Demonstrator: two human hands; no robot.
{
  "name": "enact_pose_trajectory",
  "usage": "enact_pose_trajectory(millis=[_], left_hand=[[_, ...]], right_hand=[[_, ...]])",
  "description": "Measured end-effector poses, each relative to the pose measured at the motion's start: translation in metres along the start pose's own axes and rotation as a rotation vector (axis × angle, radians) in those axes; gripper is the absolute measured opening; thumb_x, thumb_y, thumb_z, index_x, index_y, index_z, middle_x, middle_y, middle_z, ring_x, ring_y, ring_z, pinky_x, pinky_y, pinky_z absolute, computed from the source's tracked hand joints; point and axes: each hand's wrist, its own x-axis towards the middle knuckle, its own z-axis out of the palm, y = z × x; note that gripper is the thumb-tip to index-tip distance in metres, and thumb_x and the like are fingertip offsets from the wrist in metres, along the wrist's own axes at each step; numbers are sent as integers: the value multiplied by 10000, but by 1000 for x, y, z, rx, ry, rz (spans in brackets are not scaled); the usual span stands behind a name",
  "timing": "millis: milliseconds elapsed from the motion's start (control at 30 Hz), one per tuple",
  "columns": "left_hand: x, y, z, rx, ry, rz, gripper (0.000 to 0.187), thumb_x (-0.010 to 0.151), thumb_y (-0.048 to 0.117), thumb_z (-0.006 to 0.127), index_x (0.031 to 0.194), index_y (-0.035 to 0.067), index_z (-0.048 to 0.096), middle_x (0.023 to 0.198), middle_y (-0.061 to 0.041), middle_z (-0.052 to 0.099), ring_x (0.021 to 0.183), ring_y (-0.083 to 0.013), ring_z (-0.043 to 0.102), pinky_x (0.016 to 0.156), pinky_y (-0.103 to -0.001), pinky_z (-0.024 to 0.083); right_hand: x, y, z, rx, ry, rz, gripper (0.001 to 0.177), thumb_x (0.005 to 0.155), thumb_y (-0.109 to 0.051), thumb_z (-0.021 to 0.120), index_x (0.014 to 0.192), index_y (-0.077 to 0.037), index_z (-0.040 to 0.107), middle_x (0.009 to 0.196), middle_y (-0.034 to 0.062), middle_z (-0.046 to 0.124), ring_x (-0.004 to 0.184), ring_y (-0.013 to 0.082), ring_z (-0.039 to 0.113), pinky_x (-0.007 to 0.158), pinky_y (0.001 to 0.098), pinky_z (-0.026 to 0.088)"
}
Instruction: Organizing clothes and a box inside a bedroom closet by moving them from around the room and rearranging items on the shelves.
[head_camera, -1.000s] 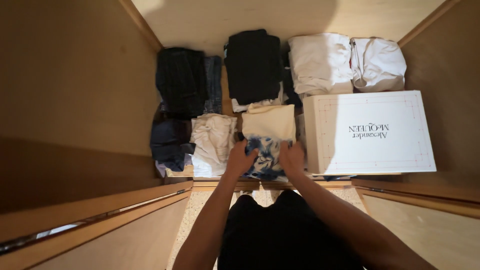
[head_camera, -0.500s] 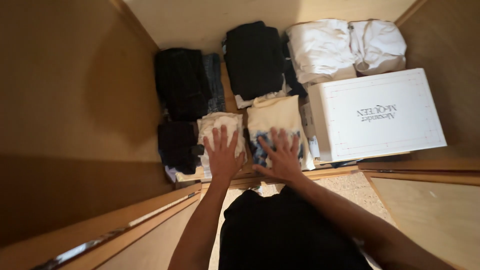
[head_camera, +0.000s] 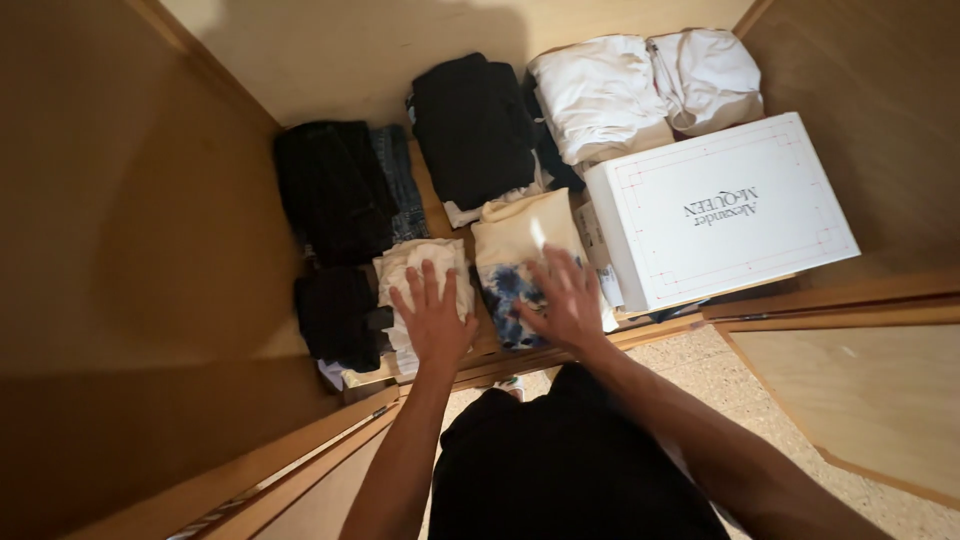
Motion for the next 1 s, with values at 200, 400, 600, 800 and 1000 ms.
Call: enact_pose_trajectory(millis=[200, 400, 600, 800, 1000], left_hand=[[46, 31, -10, 24, -199, -119, 763, 870, 430, 735, 1510, 108, 474, 1681, -238, 213, 1559, -440, 133, 1235, -633, 26], [102, 73, -33, -438, 91, 274, 795, 861, 416, 725, 1541, 96, 469, 1614, -220, 368, 1487, -411, 286, 1210, -537, 234], [134, 86, -73, -288, -361, 189, 924, 795, 554, 737, 1540, 121, 405, 1564, -126, 406, 1496, -335, 296, 1185, -548, 264], [145, 83, -23, -178, -544, 147, 783, 976, 682, 486, 1508, 108, 462, 1612, -144, 378, 1521, -343, 270, 1204, -612, 212], [148, 74, 31, -336, -317, 167, 757, 933, 579, 514, 1512, 96, 440, 1539, -185, 405, 1373, -429, 354, 1090, -622, 248]], right_hand=[[8, 9, -30, 376, 0, 308, 951, 842, -756, 547, 1608, -244, 312, 1655, 291, 209, 1414, 482, 383, 1126, 699, 286], [-2, 10, -15, 354, 41, 236, 900, 904, -755, 537, 1609, -229, 345, 1590, 331, 308, 1402, 516, 430, 1115, 647, 364], [-4, -5, -33, 337, -107, 323, 891, 865, -739, 573, 1593, -280, 343, 1605, 283, 276, 1365, 503, 445, 1110, 599, 401], [-17, -5, -37, 445, -191, 355, 890, 843, -713, 602, 1585, -310, 322, 1657, 232, 201, 1395, 435, 437, 1107, 580, 431], [-4, -4, -22, 424, -186, 341, 852, 897, -682, 611, 1605, -320, 304, 1666, 236, 141, 1461, 487, 301, 1129, 637, 353]])
